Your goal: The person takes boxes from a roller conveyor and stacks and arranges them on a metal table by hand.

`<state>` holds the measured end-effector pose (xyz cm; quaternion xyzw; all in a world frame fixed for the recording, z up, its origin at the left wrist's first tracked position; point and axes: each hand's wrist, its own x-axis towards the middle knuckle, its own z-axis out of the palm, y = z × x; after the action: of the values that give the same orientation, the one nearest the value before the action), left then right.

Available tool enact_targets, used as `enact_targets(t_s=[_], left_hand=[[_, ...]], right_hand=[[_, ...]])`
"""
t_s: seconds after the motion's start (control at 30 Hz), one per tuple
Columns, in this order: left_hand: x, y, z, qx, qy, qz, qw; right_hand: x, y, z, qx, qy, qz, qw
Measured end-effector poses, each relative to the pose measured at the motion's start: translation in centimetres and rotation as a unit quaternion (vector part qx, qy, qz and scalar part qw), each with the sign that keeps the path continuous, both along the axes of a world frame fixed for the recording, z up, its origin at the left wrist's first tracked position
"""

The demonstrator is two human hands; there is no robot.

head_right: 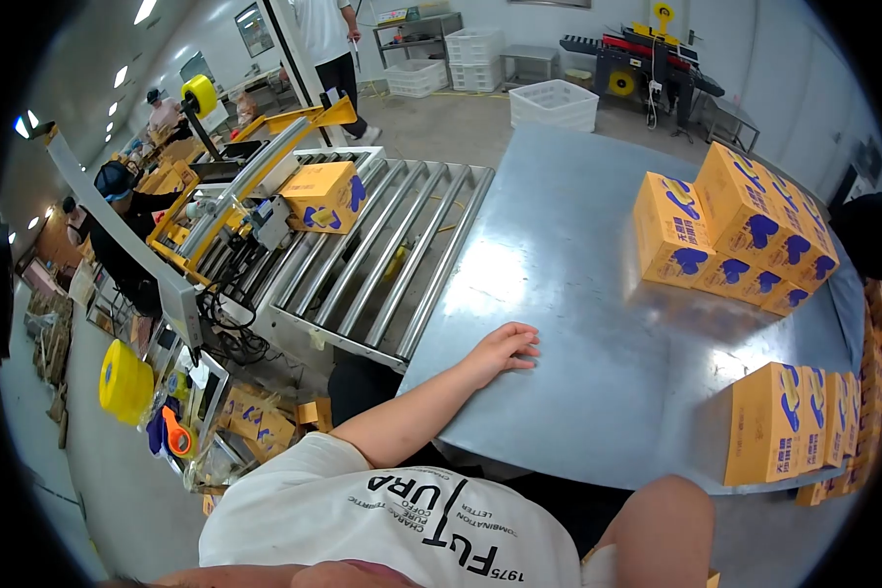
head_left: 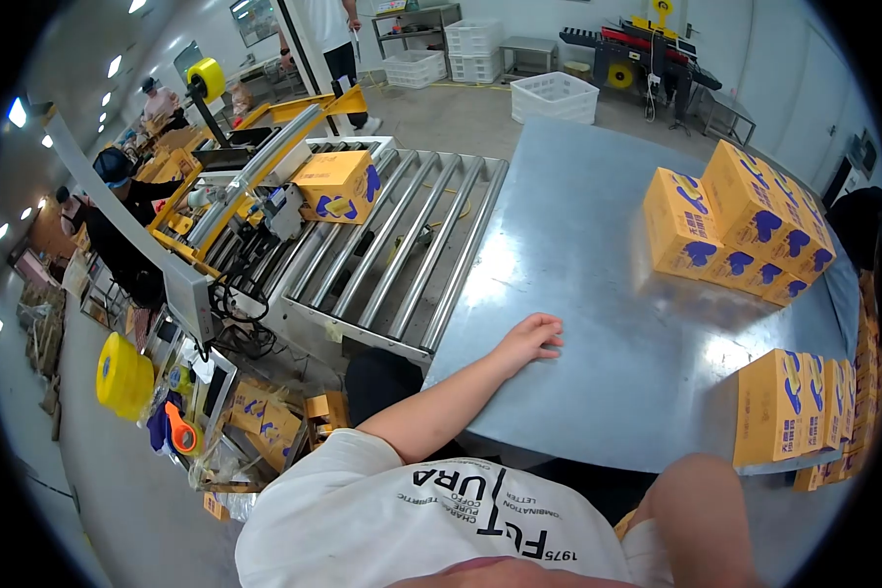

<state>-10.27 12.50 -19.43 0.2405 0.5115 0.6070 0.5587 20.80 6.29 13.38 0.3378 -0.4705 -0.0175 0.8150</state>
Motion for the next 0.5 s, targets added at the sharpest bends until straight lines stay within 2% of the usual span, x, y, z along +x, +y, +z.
enact_targets(t_s=[0.3,0.5], left_hand=[[0.2,0.5,-0.6,0.002,0.016,0.005,1.0],[0.2,0.4,-0.7,0.017,0.022,-0.002,1.0]], right_hand=[[-0.9,1.4,-3.4,-0.018,-0.091,0.018,0.995],[-4.1,5.0,-12.9,-0.117,-0.267,-0.072,0.954]])
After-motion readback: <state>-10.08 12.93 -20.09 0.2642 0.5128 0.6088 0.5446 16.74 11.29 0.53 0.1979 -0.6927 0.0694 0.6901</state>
